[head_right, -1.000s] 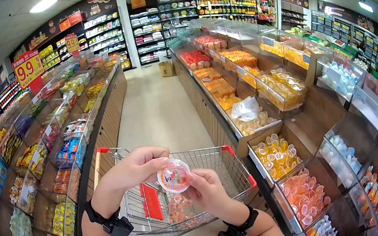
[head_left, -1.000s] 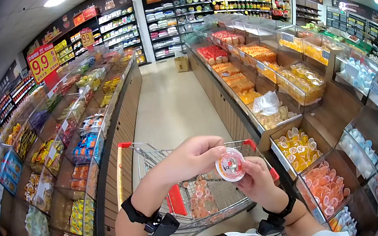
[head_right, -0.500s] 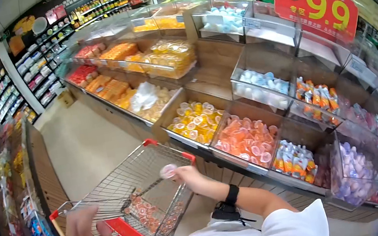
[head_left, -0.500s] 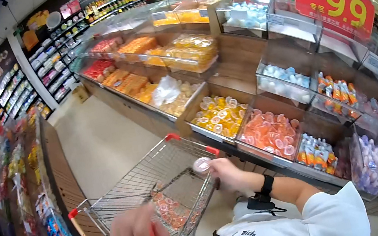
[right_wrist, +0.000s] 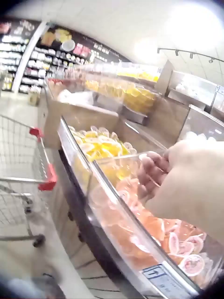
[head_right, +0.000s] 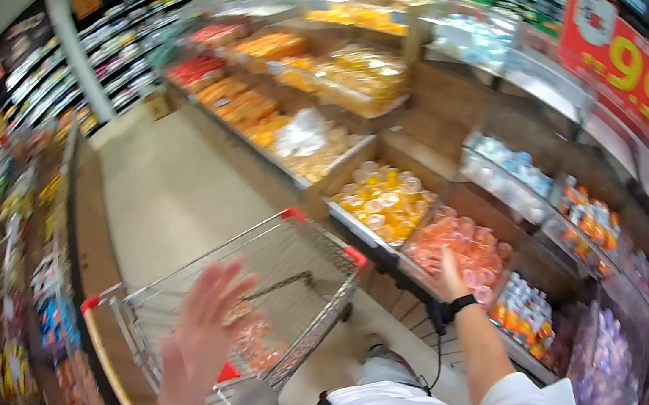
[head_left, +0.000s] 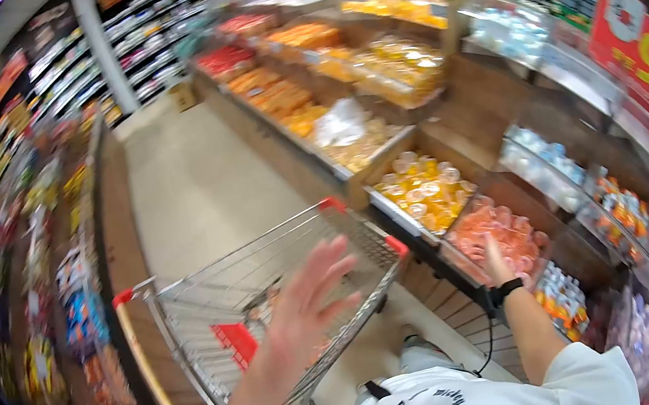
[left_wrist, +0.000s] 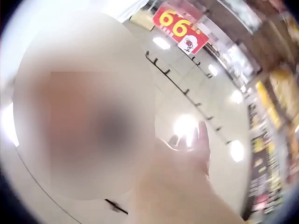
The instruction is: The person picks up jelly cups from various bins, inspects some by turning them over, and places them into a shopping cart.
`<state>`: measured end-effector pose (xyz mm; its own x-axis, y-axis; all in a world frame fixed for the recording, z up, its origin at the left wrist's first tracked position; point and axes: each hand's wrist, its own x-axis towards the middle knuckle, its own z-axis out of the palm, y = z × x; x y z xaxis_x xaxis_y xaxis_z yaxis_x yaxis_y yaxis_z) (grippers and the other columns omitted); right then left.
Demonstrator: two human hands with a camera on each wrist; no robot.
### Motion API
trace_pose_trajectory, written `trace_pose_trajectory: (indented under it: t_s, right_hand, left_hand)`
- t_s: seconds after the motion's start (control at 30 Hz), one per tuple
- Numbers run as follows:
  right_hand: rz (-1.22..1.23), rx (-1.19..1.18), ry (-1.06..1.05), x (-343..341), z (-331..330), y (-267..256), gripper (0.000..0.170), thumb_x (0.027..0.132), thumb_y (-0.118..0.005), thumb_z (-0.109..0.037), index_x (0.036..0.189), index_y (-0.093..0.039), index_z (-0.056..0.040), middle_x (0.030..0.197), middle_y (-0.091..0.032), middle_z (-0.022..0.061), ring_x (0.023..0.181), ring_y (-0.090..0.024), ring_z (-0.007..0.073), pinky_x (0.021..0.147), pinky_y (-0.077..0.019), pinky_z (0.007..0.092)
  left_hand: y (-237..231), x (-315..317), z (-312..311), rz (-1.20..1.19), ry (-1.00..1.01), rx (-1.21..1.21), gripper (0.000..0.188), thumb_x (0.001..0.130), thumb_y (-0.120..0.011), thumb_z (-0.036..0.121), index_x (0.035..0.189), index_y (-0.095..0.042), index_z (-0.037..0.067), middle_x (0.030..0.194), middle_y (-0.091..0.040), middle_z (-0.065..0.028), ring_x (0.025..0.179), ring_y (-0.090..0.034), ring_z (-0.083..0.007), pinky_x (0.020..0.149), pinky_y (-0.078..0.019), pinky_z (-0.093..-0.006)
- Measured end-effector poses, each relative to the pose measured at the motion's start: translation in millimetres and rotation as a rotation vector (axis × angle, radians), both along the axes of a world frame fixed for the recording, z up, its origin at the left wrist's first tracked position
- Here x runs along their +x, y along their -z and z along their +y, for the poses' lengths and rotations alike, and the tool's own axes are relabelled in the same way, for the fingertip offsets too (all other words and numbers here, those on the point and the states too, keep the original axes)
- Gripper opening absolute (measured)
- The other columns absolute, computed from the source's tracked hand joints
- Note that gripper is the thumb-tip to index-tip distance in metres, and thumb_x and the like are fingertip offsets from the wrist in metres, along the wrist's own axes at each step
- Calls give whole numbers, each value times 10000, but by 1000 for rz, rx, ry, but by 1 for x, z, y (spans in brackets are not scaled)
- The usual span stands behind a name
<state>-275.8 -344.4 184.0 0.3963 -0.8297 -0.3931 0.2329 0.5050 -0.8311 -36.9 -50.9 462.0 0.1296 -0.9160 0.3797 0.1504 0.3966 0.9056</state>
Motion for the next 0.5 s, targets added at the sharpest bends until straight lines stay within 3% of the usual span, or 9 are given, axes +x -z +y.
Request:
trace_pose_trajectory:
  t_s: [0.03,0.07,0.1,0.13,0.2,0.23,0.5]
  right_hand:
    - [-167,135,-66,7,5,-8,522,738,-336,-454,974,-350,12,952,-423,147,912,-413,226,773,-357,358]
    - [-141,70,-95,18,8,-13,637,724,-322,-492,1057,-259,47,1009,-380,157,963,-373,230,805,-328,356]
    - [-102,60,-116,32,7,-17,650,734,-267,-505,1132,-174,0,1078,-342,147,1009,-334,231,827,-292,365]
    - [-196,39,-187,41,4,-8,621,738,-234,-508,1144,-174,-42,1105,-328,135,1024,-315,229,838,-267,371]
    - [-456,105,-365,66,22,-17,562,739,-156,-521,1158,-209,-151,1167,-287,96,1067,-264,231,862,-204,384]
    - [-580,157,-455,83,44,-36,583,731,-144,-530,1156,-232,-141,1171,-280,99,1078,-248,239,874,-184,390]
    - [-771,427,-943,166,179,-121,666,672,-139,-600,1191,-140,-182,1220,-180,80,1114,-164,268,899,-99,419]
  left_hand:
    - [14,9,-3,428,184,17,719,696,-285,552,1191,-82,72,1239,-81,-92,1133,-126,-204,888,-176,-360]
    - [23,13,1,539,142,-14,703,705,-242,548,1192,-73,69,1243,-65,-84,1139,-103,-201,894,-158,-364]
    - [32,16,5,654,105,-51,689,714,-199,544,1192,-65,65,1247,-48,-76,1144,-80,-198,899,-139,-368]
    - [40,18,11,768,72,-91,676,723,-156,540,1192,-57,62,1251,-32,-68,1149,-57,-195,904,-120,-373]
    - [53,24,23,780,53,-115,674,719,-165,546,1195,-54,83,1253,-42,-35,1149,-58,-166,911,-102,-360]
    - [59,26,28,787,58,-124,673,716,-170,550,1197,-52,94,1254,-47,-19,1148,-59,-152,914,-93,-354]
    - [95,32,68,914,-101,-184,639,727,-162,530,1195,-90,101,1249,-68,-46,1148,-72,-183,908,-99,-392]
